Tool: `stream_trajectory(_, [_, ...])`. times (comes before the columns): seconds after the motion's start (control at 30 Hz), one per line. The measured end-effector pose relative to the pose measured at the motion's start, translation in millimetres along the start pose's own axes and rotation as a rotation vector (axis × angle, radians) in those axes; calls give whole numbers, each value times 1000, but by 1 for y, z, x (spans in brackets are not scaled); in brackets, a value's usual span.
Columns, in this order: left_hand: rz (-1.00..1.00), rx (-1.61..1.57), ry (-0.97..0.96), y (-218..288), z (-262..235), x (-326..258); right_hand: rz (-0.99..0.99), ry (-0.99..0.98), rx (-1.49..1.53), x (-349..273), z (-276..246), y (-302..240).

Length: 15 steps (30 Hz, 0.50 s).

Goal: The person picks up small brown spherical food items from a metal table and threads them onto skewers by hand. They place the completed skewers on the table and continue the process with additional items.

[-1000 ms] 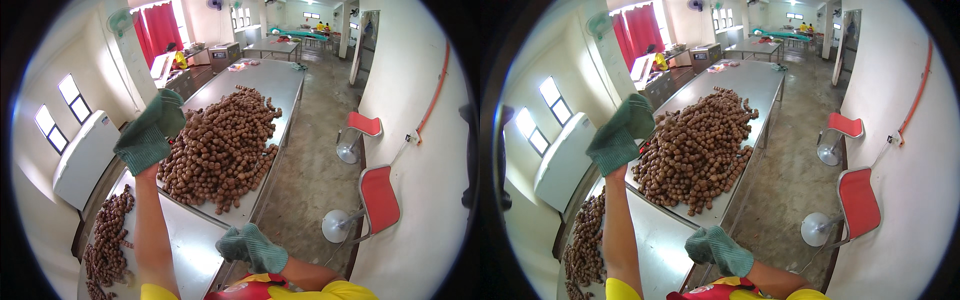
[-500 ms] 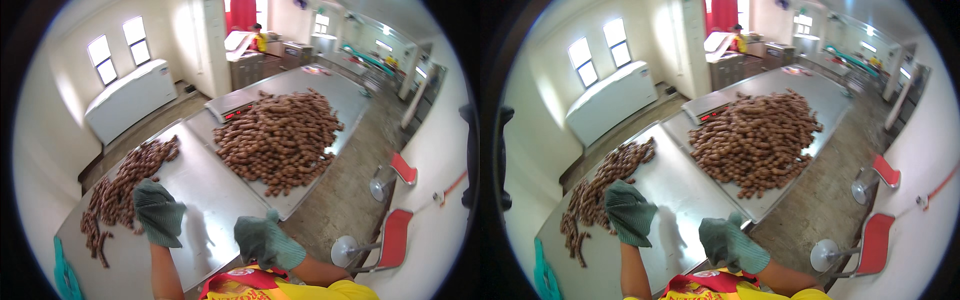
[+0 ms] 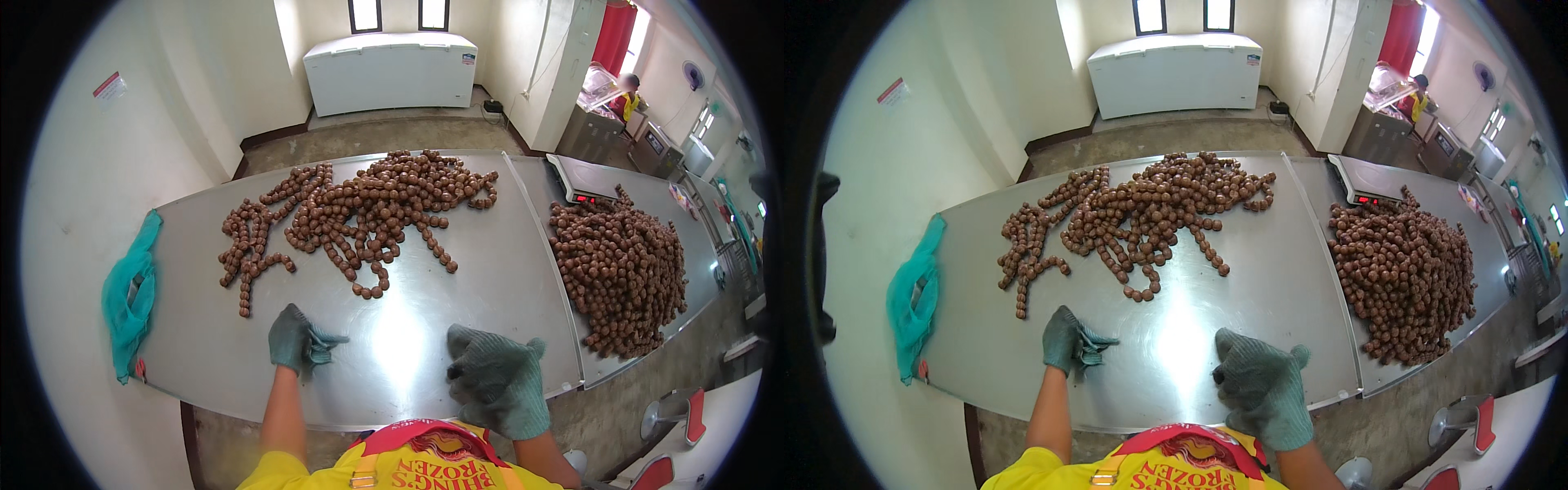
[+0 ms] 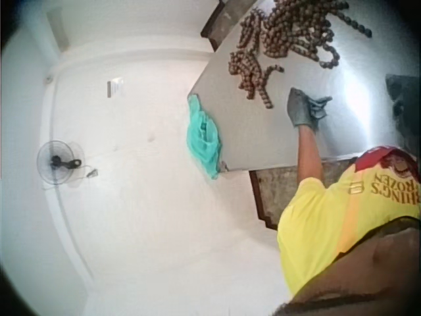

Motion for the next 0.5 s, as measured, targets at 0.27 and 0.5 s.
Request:
stream_trajectory(0.27, [58, 615, -25, 180, 8, 99, 85, -6, 28, -2, 19, 54])
stream_trajectory(0.5, [-141, 505, -30, 243, 35, 122, 38, 77, 3, -21, -73, 99])
Point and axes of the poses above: each hand's wrist, its own x-axis towards the middle knuckle, its own z-axis out of the palm, y = z × x, the point moved 6 cm from there along x, towards the middle knuckle, and after that the axes turned 5 degrees about -z, right-handed, at the moved point
